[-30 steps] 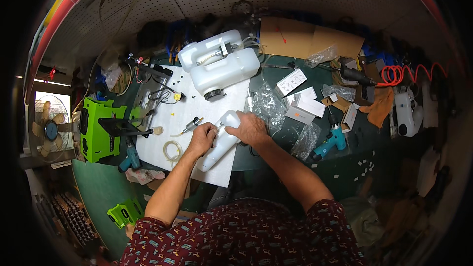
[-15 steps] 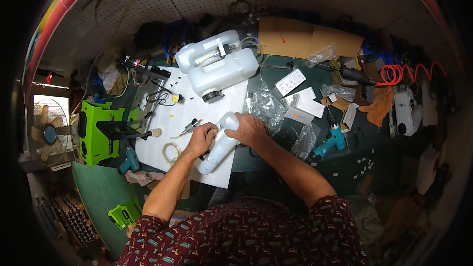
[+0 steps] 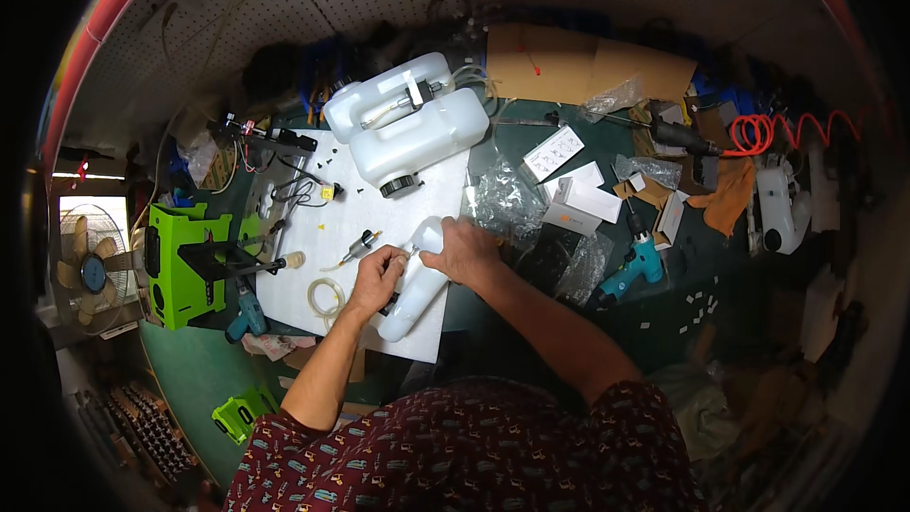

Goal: The person assembles white plastic containers by inserting cylindrical components into openings and securing them with tools. They handle multiple containers, using a drill and other hand tools to attach parts and tighten fittings.

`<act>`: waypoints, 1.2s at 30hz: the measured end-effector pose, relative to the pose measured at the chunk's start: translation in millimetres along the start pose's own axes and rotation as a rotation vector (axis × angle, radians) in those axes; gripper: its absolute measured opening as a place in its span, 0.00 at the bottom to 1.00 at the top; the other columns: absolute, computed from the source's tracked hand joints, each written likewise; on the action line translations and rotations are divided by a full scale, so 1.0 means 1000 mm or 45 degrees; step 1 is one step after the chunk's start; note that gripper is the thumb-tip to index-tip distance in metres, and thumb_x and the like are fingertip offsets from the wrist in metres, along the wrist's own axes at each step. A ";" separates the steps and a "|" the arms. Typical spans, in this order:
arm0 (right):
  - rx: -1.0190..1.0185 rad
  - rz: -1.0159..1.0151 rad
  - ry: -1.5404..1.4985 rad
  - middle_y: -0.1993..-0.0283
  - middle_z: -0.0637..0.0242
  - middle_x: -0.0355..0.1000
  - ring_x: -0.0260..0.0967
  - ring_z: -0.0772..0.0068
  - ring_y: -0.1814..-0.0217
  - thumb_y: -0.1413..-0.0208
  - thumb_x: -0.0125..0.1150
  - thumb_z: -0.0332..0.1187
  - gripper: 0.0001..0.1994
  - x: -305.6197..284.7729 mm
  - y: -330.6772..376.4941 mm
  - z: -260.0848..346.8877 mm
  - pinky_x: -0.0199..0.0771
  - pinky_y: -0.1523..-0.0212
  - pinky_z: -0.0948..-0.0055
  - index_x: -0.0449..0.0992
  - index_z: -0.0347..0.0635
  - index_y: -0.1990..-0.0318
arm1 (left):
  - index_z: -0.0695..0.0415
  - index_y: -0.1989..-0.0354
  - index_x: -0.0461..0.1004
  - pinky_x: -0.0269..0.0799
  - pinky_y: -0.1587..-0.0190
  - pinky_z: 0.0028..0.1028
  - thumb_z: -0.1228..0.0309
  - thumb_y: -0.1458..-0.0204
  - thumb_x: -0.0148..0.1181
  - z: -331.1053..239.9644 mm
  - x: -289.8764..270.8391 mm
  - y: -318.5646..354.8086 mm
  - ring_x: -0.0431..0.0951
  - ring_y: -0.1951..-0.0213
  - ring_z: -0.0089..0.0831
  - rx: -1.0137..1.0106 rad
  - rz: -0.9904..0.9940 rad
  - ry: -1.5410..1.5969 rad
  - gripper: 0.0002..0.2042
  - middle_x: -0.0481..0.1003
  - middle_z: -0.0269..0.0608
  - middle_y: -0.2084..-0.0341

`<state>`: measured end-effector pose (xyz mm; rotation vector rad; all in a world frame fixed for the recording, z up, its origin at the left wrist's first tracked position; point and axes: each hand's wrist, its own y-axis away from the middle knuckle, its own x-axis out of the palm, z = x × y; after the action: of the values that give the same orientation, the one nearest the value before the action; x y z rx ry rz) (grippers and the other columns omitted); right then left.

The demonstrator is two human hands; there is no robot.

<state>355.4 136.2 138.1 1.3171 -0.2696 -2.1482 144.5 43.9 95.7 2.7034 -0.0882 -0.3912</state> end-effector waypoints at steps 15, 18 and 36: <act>-0.138 -0.195 0.076 0.61 0.45 0.79 0.83 0.42 0.59 0.50 0.75 0.60 0.32 0.015 -0.001 -0.006 0.85 0.57 0.52 0.78 0.35 0.57 | 0.63 0.61 0.79 0.64 0.69 0.22 0.71 0.33 0.60 -0.006 0.005 0.003 0.66 0.72 0.15 -0.090 0.020 0.150 0.08 0.73 0.26 0.75; -0.145 -0.206 0.096 0.61 0.46 0.79 0.83 0.43 0.60 0.50 0.76 0.59 0.32 0.015 -0.002 -0.006 0.85 0.58 0.53 0.78 0.35 0.58 | 0.63 0.61 0.79 0.64 0.69 0.22 0.71 0.33 0.60 -0.007 0.006 0.003 0.66 0.72 0.15 -0.088 0.023 0.148 0.08 0.73 0.26 0.75; -0.184 -0.188 0.079 0.62 0.46 0.79 0.82 0.43 0.60 0.47 0.74 0.58 0.31 0.012 -0.003 -0.005 0.83 0.59 0.52 0.78 0.32 0.59 | 0.63 0.62 0.78 0.65 0.69 0.22 0.71 0.33 0.59 -0.002 0.002 -0.005 0.68 0.72 0.16 -0.150 0.118 0.225 0.08 0.74 0.28 0.75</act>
<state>355.0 131.9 125.4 1.3540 0.0093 -2.1974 147.2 48.6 94.7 2.5932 -0.1345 -0.1246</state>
